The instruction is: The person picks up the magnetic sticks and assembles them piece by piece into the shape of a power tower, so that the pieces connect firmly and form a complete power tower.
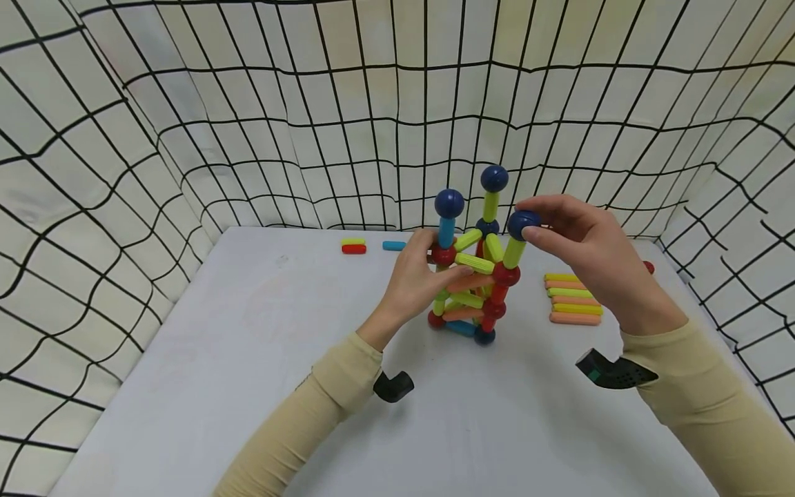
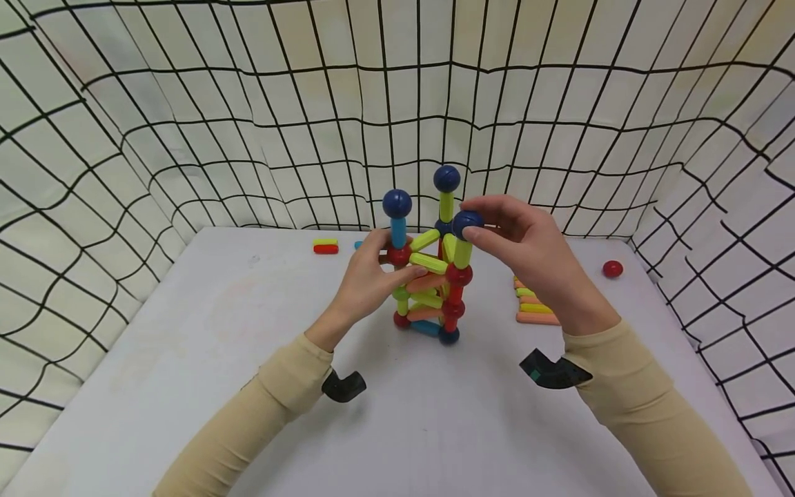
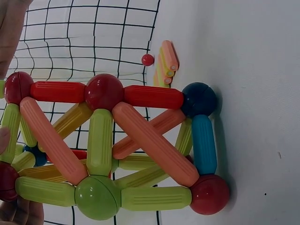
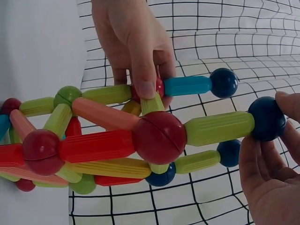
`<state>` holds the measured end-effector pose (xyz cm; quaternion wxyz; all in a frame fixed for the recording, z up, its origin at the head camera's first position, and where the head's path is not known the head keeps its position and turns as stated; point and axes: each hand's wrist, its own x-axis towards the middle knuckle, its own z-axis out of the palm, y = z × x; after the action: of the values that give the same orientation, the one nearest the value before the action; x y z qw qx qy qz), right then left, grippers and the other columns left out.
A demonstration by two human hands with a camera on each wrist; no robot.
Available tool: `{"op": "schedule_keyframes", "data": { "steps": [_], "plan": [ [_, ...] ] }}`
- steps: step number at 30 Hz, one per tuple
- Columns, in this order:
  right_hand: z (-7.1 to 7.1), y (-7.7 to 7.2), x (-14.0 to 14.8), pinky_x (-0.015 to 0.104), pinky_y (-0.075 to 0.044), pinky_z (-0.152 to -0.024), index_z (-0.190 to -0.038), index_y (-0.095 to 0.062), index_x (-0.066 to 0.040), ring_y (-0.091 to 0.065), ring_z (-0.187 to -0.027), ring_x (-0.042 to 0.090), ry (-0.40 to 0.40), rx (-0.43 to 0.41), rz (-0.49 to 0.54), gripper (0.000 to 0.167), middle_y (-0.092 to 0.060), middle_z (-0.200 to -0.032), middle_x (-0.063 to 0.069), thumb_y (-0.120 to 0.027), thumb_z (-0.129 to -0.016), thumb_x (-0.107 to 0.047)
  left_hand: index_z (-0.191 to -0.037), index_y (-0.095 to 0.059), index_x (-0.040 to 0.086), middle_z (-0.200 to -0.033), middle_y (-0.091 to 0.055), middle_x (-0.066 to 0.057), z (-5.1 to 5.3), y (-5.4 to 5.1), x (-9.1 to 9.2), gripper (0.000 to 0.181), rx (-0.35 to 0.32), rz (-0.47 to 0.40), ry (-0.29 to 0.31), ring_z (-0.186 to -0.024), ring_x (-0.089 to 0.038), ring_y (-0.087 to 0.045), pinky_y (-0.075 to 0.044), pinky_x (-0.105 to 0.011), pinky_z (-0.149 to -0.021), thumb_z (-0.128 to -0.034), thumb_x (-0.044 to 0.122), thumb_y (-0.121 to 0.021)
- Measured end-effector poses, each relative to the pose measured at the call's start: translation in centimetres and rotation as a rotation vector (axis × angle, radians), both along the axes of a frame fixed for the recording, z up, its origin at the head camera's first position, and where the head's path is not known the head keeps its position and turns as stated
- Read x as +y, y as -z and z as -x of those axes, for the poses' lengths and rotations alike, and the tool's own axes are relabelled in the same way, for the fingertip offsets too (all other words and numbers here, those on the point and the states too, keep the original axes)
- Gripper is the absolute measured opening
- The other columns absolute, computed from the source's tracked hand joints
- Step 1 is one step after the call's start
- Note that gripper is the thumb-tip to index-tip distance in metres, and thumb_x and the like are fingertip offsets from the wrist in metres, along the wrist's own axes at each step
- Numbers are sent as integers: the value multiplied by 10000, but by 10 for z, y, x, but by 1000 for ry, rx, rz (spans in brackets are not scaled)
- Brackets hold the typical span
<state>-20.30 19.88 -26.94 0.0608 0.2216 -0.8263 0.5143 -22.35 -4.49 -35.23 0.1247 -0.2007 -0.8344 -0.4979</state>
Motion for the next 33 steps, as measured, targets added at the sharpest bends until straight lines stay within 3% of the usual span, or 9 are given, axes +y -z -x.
{"op": "schedule_keyframes", "data": {
  "steps": [14, 24, 29, 33],
  "plan": [
    [1, 6, 3, 171, -477, -902, -1351, -567, -164, -580, -1106, 198, -3, -14, 10, 376, -581, -1244, 38, -606, -980, -212, -1246, -542, 16, -1126, -543, -84, 2, 0, -4, 497, -6, -1, 39, -1037, -194, -538, -509, -294, -868, -854, 213, -775],
    [2, 22, 28, 171, -435, -947, -1364, -554, -182, -563, -1144, 180, 72, -68, 32, 382, -577, -1294, 34, -584, -991, -260, -1194, -575, 7, -1074, -559, -85, 4, 2, -4, 449, 37, -28, 18, -1003, -190, -559, -541, -335, -858, -841, 183, -787],
    [11, 41, 55, 121, -441, -929, -1362, -551, -126, -549, -1161, 189, 118, -109, 144, 402, -547, -1316, 90, -603, -981, -242, -1155, -557, -4, -1024, -518, -89, 4, 3, 1, 453, 90, -19, -42, -918, -188, -535, -511, -273, -753, -836, 212, -794],
    [21, 61, 80, 153, -458, -941, -1357, -525, -41, -518, -1189, 202, 97, -145, 375, 405, -508, -1331, 109, -599, -980, -169, -1118, -544, 5, -997, -483, -80, 5, 3, 6, 432, 108, -23, -88, -876, -184, -496, -462, -243, -677, -842, 232, -787]
  ]
}}
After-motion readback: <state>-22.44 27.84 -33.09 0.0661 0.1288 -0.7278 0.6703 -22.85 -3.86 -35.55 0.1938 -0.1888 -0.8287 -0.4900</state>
